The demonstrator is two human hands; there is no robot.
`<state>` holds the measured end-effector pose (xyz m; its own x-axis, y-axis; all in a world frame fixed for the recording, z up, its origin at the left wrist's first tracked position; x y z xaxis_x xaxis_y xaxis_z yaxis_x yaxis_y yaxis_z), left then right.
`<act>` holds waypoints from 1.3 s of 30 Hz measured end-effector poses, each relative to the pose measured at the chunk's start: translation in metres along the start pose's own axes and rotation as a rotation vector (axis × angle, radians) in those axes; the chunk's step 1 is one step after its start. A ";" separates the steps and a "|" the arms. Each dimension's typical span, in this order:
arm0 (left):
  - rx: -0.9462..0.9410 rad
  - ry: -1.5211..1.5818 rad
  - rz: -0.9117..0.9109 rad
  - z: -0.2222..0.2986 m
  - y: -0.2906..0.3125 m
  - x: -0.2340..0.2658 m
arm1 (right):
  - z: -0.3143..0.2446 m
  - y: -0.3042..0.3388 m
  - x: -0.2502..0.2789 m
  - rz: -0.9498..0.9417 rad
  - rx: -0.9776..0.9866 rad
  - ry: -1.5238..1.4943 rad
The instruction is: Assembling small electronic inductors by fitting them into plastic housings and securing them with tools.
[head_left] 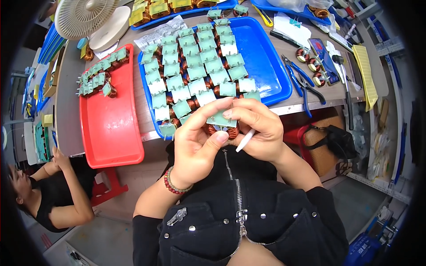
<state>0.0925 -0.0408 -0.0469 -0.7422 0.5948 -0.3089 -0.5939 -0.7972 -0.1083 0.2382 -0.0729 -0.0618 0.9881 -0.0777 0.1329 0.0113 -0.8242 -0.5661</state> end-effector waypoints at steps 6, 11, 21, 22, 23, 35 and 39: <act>0.107 0.268 -0.077 0.019 0.000 -0.002 | 0.002 -0.007 0.002 -0.010 -0.090 -0.266; 0.102 0.255 -0.014 0.017 0.003 -0.002 | 0.002 -0.007 0.002 -0.068 -0.127 -0.401; 0.067 0.182 0.014 0.006 0.003 0.000 | -0.002 -0.007 0.011 -0.088 -0.224 -0.200; 0.036 0.100 0.023 0.006 0.003 0.002 | -0.004 -0.008 0.011 -0.059 -0.316 -0.314; 0.025 0.101 0.014 0.006 0.003 0.000 | -0.006 -0.011 0.010 -0.030 -0.407 -0.429; -0.105 -0.724 0.639 0.033 0.016 0.128 | 0.102 -0.116 0.112 0.110 -0.439 0.382; 0.010 -0.828 0.883 0.014 0.017 0.209 | 0.179 -0.132 0.114 0.089 -0.479 0.390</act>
Point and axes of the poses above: each hand's wrist, its own y-axis away from the middle knuckle, its own x-axis out of the back of the hand, z = x × y, the point moved 2 cm from there along -y, towards the middle knuckle, and after that the axes turned 4 degrees about x, right-handed, at the moved point
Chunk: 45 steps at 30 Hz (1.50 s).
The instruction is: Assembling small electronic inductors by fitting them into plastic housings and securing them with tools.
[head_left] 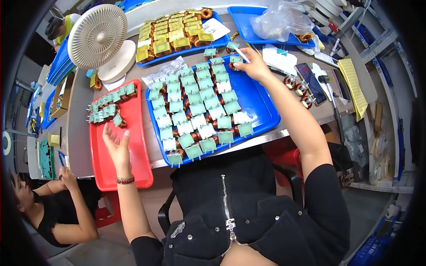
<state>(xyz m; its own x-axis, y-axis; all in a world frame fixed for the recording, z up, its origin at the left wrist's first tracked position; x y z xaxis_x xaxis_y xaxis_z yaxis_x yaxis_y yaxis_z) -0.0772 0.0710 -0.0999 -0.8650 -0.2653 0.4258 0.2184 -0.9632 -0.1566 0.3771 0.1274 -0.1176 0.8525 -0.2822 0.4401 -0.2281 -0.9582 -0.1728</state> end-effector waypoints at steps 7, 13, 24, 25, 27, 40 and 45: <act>0.132 0.239 -0.072 -0.045 -0.045 -0.012 | -0.006 -0.012 -0.018 0.190 0.007 0.263; 0.110 0.230 -0.055 -0.046 -0.049 -0.019 | -0.002 -0.012 -0.017 0.112 0.052 0.162; 0.382 0.750 -0.376 0.061 0.019 -0.007 | 0.005 -0.015 -0.007 0.111 0.049 0.205; 0.367 0.807 -0.439 0.076 0.029 -0.009 | 0.002 -0.016 -0.009 0.074 0.028 0.246; 0.324 0.862 -0.500 0.091 0.044 -0.010 | -0.004 -0.014 -0.011 0.048 0.047 0.230; 0.201 0.948 -0.637 0.139 0.089 -0.026 | -0.014 0.000 -0.009 0.039 0.114 0.085; 0.197 0.959 -0.697 0.137 0.091 -0.029 | -0.033 0.015 0.006 0.150 0.190 -0.004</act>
Point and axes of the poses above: each hand's wrist, its own y-axis away from the middle knuckle, its own x-axis out of the back of the hand, z = x × y, the point moved 2 cm from there along -y, towards the middle knuckle, and after that the axes turned 4 degrees about x, right-handed, at the moved point
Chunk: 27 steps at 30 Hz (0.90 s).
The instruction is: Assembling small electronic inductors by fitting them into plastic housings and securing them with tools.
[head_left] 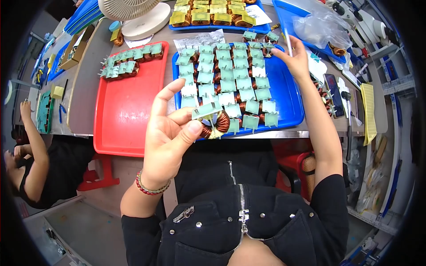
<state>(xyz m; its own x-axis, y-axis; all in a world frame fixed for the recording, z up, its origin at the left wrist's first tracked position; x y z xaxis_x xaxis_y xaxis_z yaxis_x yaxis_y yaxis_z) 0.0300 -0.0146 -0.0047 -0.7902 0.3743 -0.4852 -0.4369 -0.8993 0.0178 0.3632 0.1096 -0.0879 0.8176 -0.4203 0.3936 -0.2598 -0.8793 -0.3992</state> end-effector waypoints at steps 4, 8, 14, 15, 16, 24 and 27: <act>-0.019 -0.039 0.039 -0.003 0.003 -0.005 | -0.093 0.045 0.011 -0.090 -0.034 -0.285; -0.004 0.020 -0.011 -0.012 -0.002 -0.017 | -0.159 0.103 0.023 -0.267 0.218 -0.414; 0.014 0.046 0.019 -0.033 0.000 -0.018 | -0.182 0.131 0.041 -0.147 0.589 -0.188; -0.008 0.043 0.042 -0.035 0.000 -0.020 | -0.183 0.136 0.046 -0.241 0.596 -0.246; -0.005 0.044 0.041 -0.036 0.000 -0.023 | -0.187 0.145 0.043 -0.188 0.624 -0.257; -0.026 0.053 0.097 -0.040 0.002 -0.030 | -0.194 0.153 0.013 -0.170 0.828 -0.160; -0.022 0.076 0.058 -0.041 0.002 -0.031 | -0.198 0.153 0.012 -0.203 0.872 -0.036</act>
Point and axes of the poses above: each hand's wrist, its own y-axis away from the middle knuckle, its own x-axis out of the back of the hand, z = x × y, the point moved 2 cm from there along -y, towards the middle knuckle, and after that the axes turned 4 degrees about x, right-handed, at the moved point
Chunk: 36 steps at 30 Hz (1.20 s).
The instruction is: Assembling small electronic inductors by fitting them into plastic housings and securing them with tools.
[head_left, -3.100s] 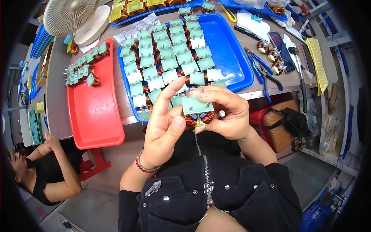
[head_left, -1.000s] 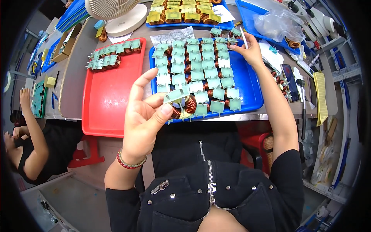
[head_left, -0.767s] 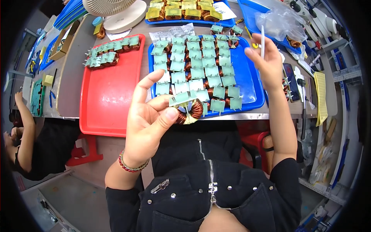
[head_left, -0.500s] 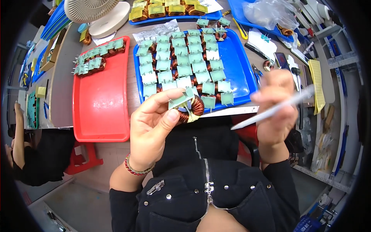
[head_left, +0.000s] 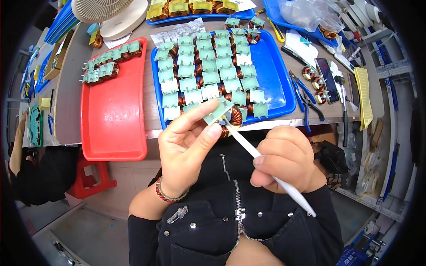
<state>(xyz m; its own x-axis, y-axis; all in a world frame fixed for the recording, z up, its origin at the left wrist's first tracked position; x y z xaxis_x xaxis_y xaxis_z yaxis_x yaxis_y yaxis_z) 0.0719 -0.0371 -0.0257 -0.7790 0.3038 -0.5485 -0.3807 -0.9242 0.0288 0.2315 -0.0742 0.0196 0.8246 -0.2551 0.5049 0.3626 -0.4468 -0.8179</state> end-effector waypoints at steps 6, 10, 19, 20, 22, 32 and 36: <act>-0.106 -0.184 0.047 -0.007 0.002 -0.002 | -0.007 0.000 -0.005 -0.042 0.011 0.180; -0.208 -0.280 0.084 -0.009 0.001 -0.007 | -0.007 0.007 -0.013 -0.077 0.019 0.221; -0.202 -0.351 0.120 -0.016 -0.007 -0.004 | 0.015 0.025 -0.032 -0.028 0.071 0.196; -0.198 -0.379 0.125 -0.020 -0.008 -0.001 | 0.017 0.028 -0.035 -0.028 0.070 0.201; -0.197 -0.412 0.135 -0.025 -0.011 0.005 | 0.020 0.030 -0.039 -0.021 0.017 0.187; 0.095 -0.018 0.033 -0.015 -0.021 0.015 | 0.026 0.030 0.025 0.094 -0.095 0.079; 0.109 0.015 -0.043 -0.002 -0.018 0.004 | 0.037 0.038 0.027 0.252 -0.274 0.230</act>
<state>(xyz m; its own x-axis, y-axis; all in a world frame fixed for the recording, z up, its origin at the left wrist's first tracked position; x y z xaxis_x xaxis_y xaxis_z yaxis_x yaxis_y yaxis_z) 0.0769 -0.0202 -0.0301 -0.7534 0.3383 -0.5638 -0.4664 -0.8794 0.0955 0.2833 -0.0666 -0.0083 0.7432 -0.5559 0.3722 0.0076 -0.5493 -0.8356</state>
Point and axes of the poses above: each hand's wrist, its own y-axis away from the middle knuckle, its own x-axis out of the back of the hand, z = x × y, the point moved 2 cm from there along -y, towards the middle knuckle, and after that the axes turned 4 degrees about x, right-handed, at the moved point
